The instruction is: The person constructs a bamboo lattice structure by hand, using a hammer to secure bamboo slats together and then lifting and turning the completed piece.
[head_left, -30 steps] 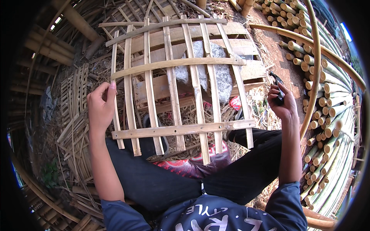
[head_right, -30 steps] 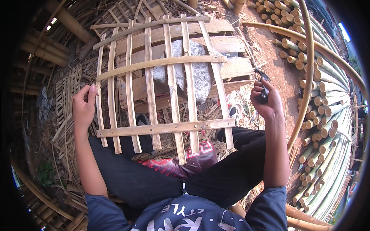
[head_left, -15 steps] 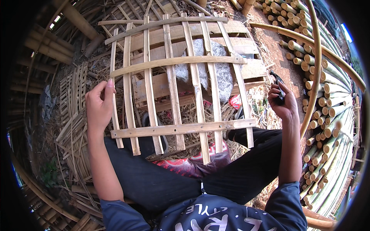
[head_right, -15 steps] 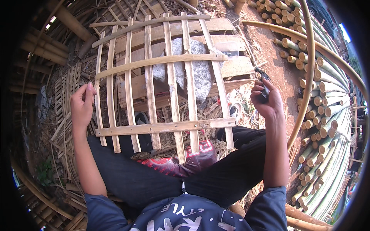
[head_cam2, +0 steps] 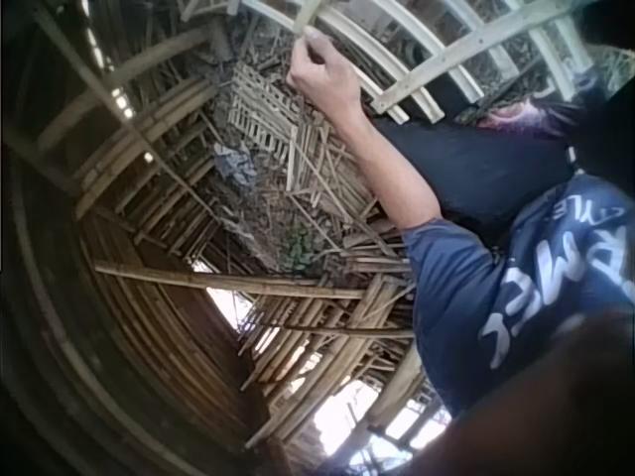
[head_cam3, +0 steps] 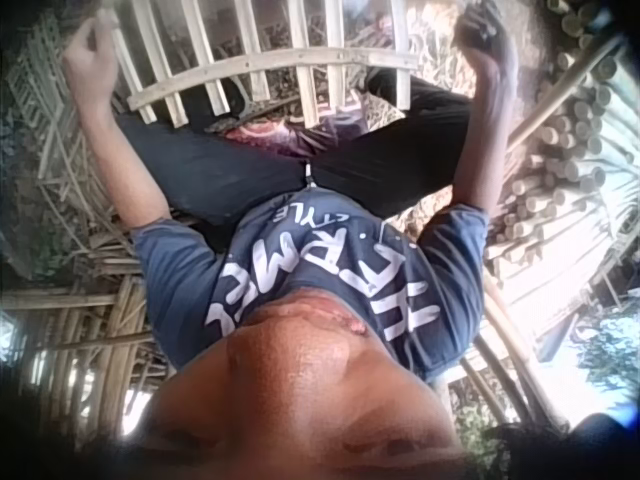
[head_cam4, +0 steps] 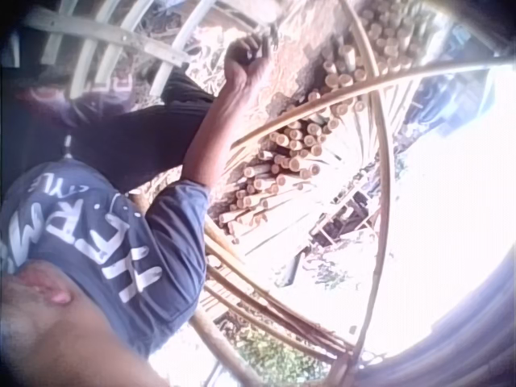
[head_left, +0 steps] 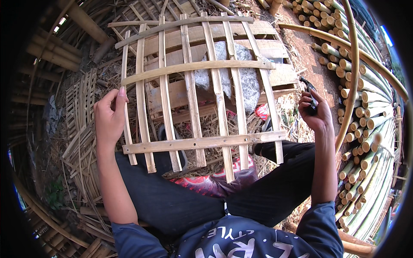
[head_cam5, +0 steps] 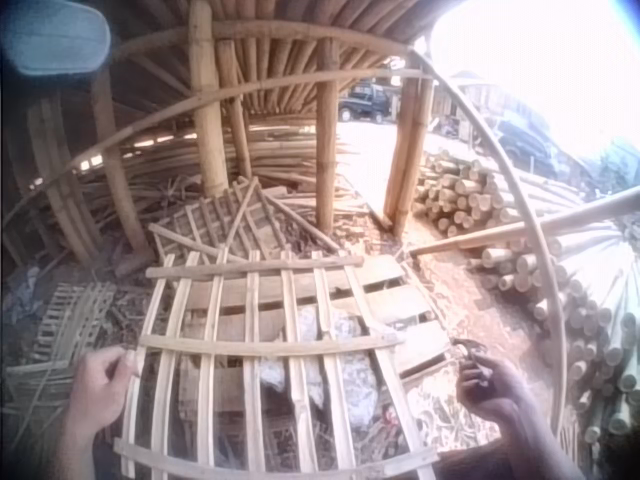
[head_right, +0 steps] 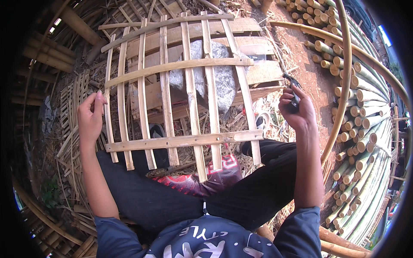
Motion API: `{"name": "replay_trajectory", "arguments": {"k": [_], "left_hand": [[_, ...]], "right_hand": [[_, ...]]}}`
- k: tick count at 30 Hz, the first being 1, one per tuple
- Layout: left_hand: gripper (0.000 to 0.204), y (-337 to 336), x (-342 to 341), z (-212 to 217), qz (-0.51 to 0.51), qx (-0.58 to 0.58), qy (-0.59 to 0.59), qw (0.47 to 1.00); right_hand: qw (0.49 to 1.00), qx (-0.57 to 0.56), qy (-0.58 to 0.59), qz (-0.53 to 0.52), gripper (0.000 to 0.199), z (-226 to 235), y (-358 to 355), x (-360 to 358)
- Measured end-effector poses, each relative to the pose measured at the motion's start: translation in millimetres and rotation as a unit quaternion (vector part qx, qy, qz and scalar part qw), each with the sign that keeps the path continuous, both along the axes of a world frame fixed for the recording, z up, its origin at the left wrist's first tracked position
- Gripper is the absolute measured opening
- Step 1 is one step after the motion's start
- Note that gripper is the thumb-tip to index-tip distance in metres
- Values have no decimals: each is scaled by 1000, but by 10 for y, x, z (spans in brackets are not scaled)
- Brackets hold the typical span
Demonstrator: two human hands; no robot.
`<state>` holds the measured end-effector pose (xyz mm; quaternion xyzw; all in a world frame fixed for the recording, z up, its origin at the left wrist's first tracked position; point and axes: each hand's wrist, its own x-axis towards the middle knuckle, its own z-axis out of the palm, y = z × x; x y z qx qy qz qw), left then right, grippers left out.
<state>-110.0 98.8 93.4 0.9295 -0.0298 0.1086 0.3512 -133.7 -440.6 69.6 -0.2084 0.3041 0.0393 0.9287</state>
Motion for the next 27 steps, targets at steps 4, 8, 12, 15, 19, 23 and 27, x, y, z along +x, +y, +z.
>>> {"name": "replay_trajectory", "arguments": {"k": [4, 8, 12, 15, 19, 23, 27], "left_hand": [[40, -24, -6, 15, -2, 0, -6, 1000], [43, -31, 4, 12, 7, -6, -28, 1000], [44, -48, 3, 21, 6, -2, -27, 1000], [44, -56, 0, 36, 6, 4, -28, 1000], [44, -60, 11, 16, 2, 0, -32, 999], [44, -55, 4, 27, 4, 1, -26, 1000], [43, -52, 5, 17, 4, -3, -27, 1000]], "right_hand": [[1000, -3, 5, -2, 12, -3, 14, 6], [1000, -3, 0, 1, 13, -4, 22, 13], [1000, -2, 3, 3, 13, -1, 18, 9], [1000, -1, 0, 5, 14, -11, 13, 10], [1000, 1, 0, 3, 14, 8, 30, 5], [1000, 0, 0, 1, 14, 6, 40, 4], [1000, -3, 2, 0, 14, 7, 37, 5]]}}
